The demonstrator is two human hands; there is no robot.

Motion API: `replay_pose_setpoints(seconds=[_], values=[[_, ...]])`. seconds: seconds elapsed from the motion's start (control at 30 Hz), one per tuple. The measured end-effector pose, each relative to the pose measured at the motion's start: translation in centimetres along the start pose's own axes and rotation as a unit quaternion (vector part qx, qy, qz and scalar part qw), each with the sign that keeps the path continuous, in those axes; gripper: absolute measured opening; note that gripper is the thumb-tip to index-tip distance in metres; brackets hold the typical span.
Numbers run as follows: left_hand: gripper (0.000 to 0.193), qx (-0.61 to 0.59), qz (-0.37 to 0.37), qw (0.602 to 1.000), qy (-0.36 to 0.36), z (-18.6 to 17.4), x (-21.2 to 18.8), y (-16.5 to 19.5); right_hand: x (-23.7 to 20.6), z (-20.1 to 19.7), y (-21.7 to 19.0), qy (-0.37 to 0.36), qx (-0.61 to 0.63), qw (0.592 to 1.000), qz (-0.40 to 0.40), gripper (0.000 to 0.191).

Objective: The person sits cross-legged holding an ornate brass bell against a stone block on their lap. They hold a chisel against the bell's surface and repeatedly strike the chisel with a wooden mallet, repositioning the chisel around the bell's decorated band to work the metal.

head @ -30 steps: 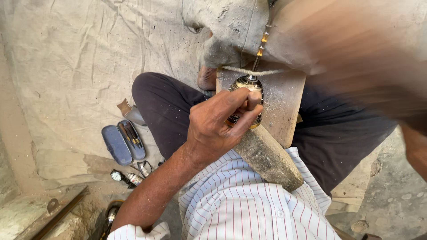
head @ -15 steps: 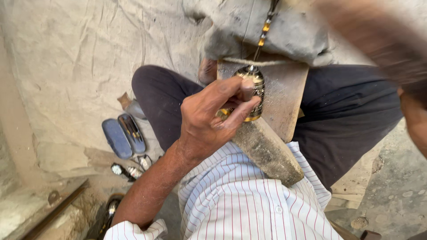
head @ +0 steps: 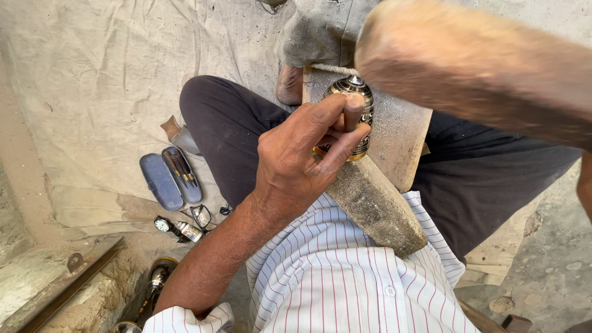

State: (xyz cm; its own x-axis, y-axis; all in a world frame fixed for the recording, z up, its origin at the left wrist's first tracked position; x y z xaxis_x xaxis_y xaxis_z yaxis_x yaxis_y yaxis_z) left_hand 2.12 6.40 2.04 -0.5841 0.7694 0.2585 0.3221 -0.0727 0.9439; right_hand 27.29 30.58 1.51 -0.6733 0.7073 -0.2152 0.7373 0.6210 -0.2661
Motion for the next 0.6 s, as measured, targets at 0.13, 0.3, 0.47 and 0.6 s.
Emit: replay_pose_setpoints(seconds=[0.13,0.3,0.47,0.6], values=[[0.039,0.020,0.008,1.000,-0.004,0.0,0.0,0.0,0.1,-0.2,-0.6,0.003,-0.010,1.000,-0.007,0.046],[0.035,0.029,0.013,0.999,-0.007,0.0,0.1,0.3,0.1,-0.6,-0.9,-0.001,-0.018,1.000,-0.005,0.046],[0.034,0.023,0.018,0.999,-0.016,0.0,0.6,0.2,0.4,-0.8,-1.8,-0.001,-0.026,1.000,-0.010,0.047],[0.033,0.034,0.055,0.998,-0.010,-0.7,0.5,0.9,0.0,-1.5,-2.5,-0.008,-0.064,0.998,-0.015,0.047]])
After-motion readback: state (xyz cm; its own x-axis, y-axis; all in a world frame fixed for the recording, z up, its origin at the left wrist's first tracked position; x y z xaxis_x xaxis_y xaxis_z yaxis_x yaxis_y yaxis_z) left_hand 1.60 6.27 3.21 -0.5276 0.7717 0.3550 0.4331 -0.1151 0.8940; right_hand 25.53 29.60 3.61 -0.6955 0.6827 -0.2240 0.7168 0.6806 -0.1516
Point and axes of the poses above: each hand's wrist, its own x-axis towards the middle knuckle, its own z-axis out of the palm, y = z × x, the point moved 4 cm from there along x, towards the middle knuckle, and after that the axes turned 10 degrees about -x, right-handed, at the moved point
